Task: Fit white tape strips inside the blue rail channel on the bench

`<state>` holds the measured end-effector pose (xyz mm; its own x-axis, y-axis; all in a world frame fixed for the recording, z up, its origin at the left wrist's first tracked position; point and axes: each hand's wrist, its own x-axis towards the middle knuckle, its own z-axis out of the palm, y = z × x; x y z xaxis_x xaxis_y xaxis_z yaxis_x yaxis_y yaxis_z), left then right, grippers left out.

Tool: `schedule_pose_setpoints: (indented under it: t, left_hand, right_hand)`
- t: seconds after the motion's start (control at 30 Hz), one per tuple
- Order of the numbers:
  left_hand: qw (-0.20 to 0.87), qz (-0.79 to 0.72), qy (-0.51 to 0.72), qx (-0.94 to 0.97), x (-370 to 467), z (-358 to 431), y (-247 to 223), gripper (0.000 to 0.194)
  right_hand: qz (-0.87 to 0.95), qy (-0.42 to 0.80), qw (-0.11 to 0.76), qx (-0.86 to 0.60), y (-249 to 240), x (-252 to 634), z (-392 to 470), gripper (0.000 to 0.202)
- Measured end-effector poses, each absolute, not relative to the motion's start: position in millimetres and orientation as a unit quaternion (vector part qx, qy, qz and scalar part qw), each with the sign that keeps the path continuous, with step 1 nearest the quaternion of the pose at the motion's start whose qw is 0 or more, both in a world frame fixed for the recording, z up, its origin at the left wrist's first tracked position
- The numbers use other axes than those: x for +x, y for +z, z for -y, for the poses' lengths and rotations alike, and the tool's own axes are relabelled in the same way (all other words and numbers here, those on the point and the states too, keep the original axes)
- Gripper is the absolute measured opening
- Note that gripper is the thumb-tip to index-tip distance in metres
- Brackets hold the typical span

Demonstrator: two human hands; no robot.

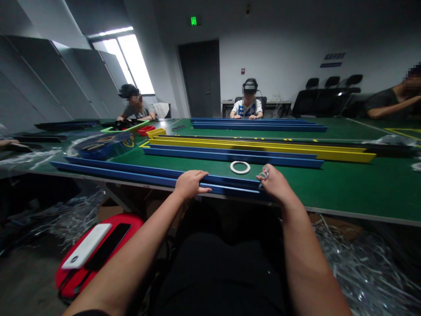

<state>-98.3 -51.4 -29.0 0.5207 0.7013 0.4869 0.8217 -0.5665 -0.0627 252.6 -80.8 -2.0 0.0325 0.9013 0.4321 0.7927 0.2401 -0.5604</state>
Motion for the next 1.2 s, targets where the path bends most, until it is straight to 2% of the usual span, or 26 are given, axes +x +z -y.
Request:
schedule_pose_setpoints:
  t: [0.2,0.3,0.43,0.57,0.87,1.0,1.13,1.2]
  left_hand:
    - [0.142,0.446,-0.208,-0.859,-97.9,50.6,-30.3,0.065]
    - [0.140,0.447,-0.210,-0.858,-97.8,50.3,-30.8,0.066]
    - [0.139,0.445,-0.212,-0.859,-98.4,49.9,-31.1,0.065]
    - [0.142,0.444,-0.211,-0.859,-98.6,49.8,-31.3,0.066]
    - [0.137,0.449,-0.211,-0.858,-98.0,51.2,-30.4,0.065]
    - [0.139,0.446,-0.213,-0.858,-98.8,50.3,-31.5,0.065]
    - [0.141,0.442,-0.216,-0.859,-99.2,49.9,-32.1,0.064]
    - [0.142,0.441,-0.218,-0.859,-99.0,50.1,-32.0,0.064]
  right_hand:
    - [0.654,0.126,0.408,-0.625,2.4,253.8,86.0,0.015]
    - [0.641,0.114,0.418,-0.633,5.4,252.8,88.5,0.018]
    - [0.617,0.063,0.440,-0.650,11.0,249.5,92.0,0.027]
    - [0.614,0.088,0.412,-0.668,13.7,244.4,94.5,0.041]
    - [0.715,0.171,0.444,-0.512,20.2,227.8,96.7,0.019]
    - [0.739,0.214,0.423,-0.478,23.6,223.3,103.4,0.023]
    - [0.727,0.233,0.418,-0.493,23.4,223.9,107.5,0.035]
    - [0.729,0.213,0.406,-0.509,25.3,224.4,109.7,0.030]
